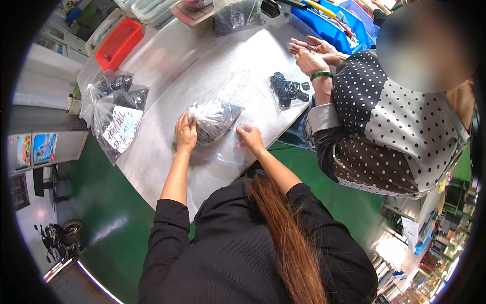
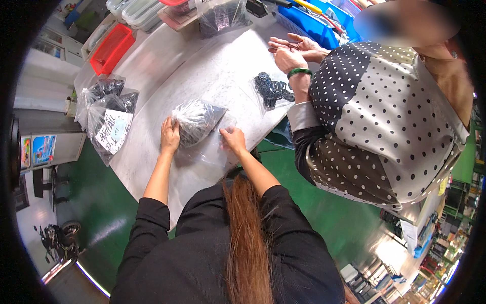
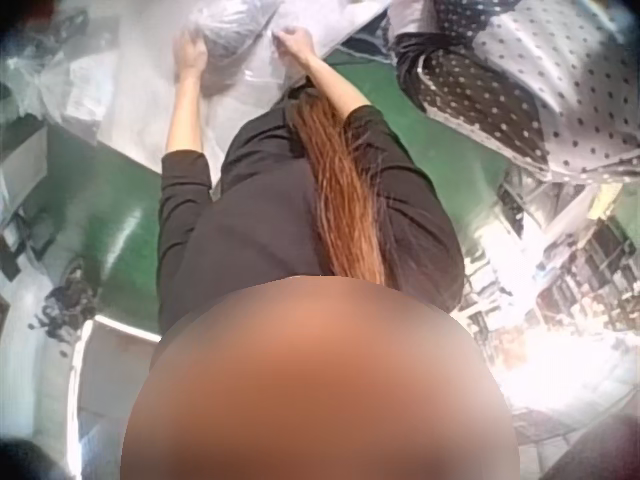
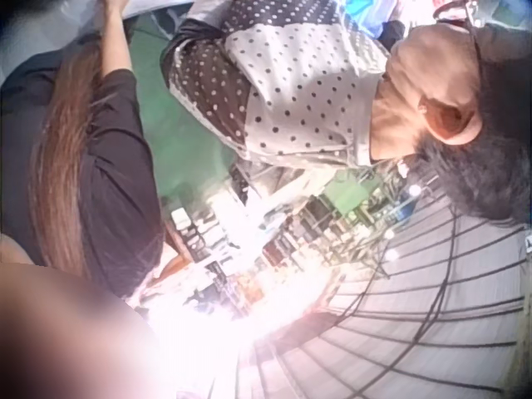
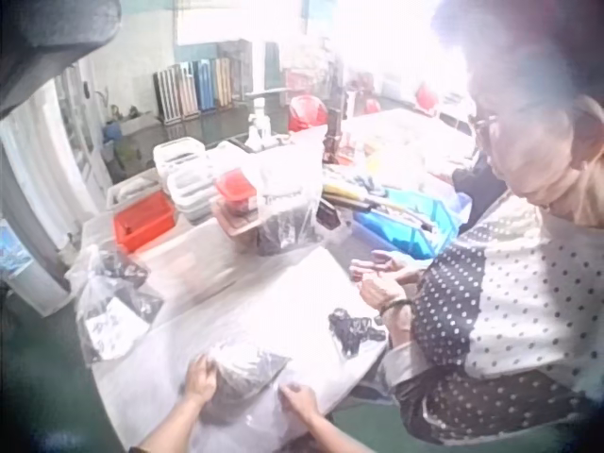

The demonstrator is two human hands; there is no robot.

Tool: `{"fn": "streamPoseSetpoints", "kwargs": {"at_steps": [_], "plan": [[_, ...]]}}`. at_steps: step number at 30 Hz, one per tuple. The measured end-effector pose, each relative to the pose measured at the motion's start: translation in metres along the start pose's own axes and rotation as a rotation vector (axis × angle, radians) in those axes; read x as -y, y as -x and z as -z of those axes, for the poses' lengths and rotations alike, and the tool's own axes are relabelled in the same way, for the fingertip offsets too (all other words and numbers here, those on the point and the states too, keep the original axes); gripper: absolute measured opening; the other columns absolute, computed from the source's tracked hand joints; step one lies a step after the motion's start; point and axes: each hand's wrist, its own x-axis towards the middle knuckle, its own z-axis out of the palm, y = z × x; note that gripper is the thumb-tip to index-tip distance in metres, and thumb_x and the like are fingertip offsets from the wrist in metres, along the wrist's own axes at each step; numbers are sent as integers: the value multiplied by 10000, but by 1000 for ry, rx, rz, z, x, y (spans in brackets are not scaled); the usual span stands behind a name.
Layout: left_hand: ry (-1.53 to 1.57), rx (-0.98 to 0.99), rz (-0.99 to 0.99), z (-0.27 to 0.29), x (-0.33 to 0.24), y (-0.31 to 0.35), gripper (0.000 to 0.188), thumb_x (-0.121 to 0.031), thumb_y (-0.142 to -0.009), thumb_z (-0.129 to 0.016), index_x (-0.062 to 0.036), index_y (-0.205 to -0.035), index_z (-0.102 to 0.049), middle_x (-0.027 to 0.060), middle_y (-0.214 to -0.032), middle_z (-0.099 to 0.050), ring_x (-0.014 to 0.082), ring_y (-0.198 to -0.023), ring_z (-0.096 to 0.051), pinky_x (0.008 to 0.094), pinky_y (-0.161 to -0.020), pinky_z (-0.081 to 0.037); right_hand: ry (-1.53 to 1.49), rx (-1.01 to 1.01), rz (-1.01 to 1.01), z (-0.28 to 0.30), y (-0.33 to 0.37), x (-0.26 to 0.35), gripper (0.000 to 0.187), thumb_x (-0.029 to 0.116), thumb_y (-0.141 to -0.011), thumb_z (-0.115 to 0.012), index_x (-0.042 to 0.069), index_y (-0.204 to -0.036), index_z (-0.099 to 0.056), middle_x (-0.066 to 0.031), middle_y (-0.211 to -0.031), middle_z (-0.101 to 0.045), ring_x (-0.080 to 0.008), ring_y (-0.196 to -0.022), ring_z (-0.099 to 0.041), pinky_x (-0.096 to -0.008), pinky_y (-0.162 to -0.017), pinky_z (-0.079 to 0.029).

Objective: The person sorts small black components from a tray into a yellow basket, then moves to a table to arrange and bag the components with another person. They later retrieve bubble wrap and cardboard from a box and place them on the table.

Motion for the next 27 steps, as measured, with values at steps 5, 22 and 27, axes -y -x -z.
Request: {"fn": "streamPoseSetpoints", "kwargs": {"at_steps": [5,22,27], "plan": [[-31,0,7,3,-7,9,448,-293,-898,-450,6,-1232,-443,189,-1269,-452,314,-1209,-389,407,-1045,-224,17,44,70,3,4,4,229,211,-824,-592,-17,-824,-577,-112,-602,-614,-178,-443,-595,-284,-364,-454],[80,-106,21,-4,-18,22,465,-245,-829,-529,24,-1204,-468,208,-1236,-478,330,-1180,-413,390,-1013,-285,-45,359,141,30,-16,-19,185,190,-843,-573,13,-892,-550,-101,-650,-607,-190,-474,-590,-301,-387,-453],[240,-177,-42,0,-43,28,512,-154,-774,-606,-77,-1232,-389,154,-1149,-550,328,-1094,-484,408,-945,-336,-10,384,-18,52,5,11,199,224,-860,-568,25,-862,-557,-59,-664,-570,-155,-506,-569,-274,-420,-460]]}}
